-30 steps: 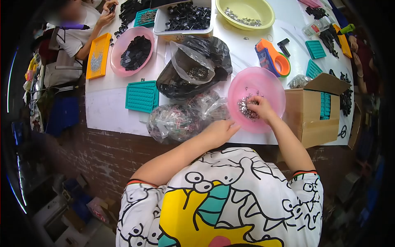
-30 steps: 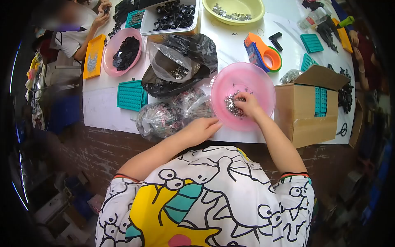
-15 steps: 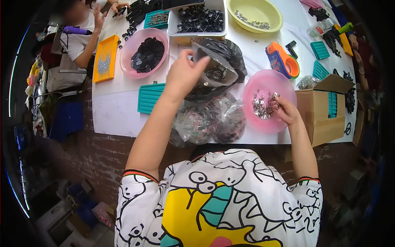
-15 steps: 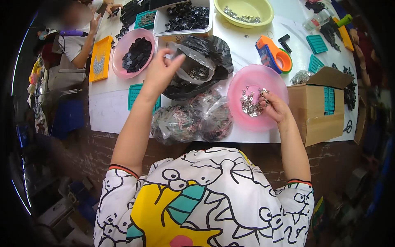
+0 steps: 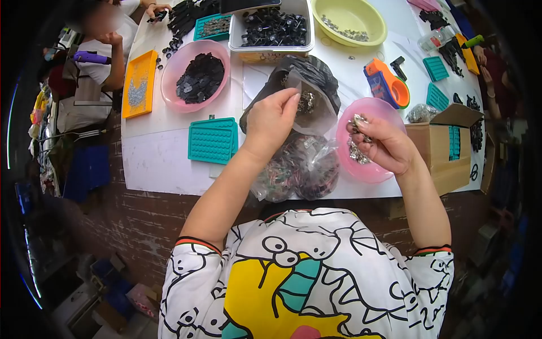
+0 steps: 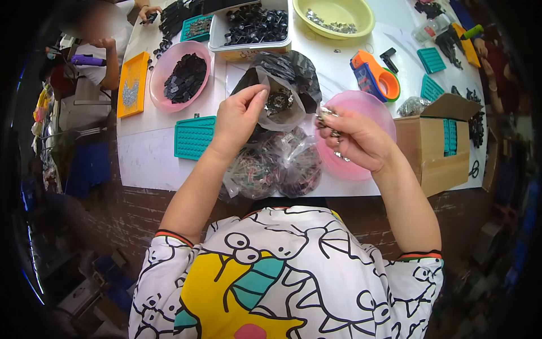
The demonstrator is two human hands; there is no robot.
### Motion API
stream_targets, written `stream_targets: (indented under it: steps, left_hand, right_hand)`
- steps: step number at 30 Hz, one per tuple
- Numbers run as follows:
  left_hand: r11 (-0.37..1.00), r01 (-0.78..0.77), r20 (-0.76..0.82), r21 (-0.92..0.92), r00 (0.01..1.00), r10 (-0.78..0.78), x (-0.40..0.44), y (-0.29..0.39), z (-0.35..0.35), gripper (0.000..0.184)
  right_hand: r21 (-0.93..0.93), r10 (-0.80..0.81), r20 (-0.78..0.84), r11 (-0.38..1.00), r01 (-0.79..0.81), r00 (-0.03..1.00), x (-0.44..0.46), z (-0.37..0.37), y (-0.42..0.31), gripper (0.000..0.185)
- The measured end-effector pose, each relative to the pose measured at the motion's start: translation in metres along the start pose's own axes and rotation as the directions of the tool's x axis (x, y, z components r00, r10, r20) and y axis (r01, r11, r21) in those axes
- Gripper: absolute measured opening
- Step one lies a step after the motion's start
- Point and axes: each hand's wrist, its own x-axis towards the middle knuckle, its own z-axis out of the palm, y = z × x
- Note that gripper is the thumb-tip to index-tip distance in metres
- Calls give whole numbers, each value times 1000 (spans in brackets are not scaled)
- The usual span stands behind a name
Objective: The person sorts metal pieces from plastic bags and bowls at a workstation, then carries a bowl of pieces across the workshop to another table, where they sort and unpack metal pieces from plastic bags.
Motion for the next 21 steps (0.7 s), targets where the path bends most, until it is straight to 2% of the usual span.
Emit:
stream_targets:
  steps: [6,9,10,12,14,16,17,18,19,20,21]
  left_hand:
    - [997,6,-1,-75,1000,-6,-2,-1,2,21]
    - [995,-10,-38,-100,999,6,-4,-4,-1,21]
    - [995,-6,-41,-99,999,2,-5,-4,-2,21]
    - [996,-22,-45,-90,999,18,-6,-5,-4,20]
    - [997,-24,-43,-76,999,21,-6,-4,-5,20]
    - [998,-30,-41,-60,999,28,-6,-5,-6,20]
    - [997,-47,-51,-60,998,44,-6,-6,-7,19]
    - [996,-64,-60,-59,996,60,-5,-7,-8,19]
    - [996,-62,-56,-62,997,59,-5,-7,-8,19]
    - [997,-59,-53,-48,997,56,-4,-7,-8,19]
    - [998,-56,-46,-36,997,54,-4,-7,-8,19]
  right_hand:
    - [-26,68,93,997,-66,993,44,50,0,14]
    - [-55,-24,-86,998,19,996,71,47,9,12]
    - [-56,-19,-84,998,14,996,78,48,9,12]
    - [-54,-113,-260,993,103,959,89,54,11,13]
    - [-83,-116,-238,992,99,964,96,53,9,18]
    - [-258,-84,-263,966,13,961,100,59,5,22]
    - [-257,-82,-265,966,11,961,106,56,5,22]
    - [-630,-192,-241,777,-2,951,114,51,5,23]
    - [-892,-282,-172,452,-28,944,120,47,3,23]
    - [-998,-355,-54,61,-35,933,124,44,0,23]
    - [-988,-389,29,-152,-33,921,121,51,-2,22]
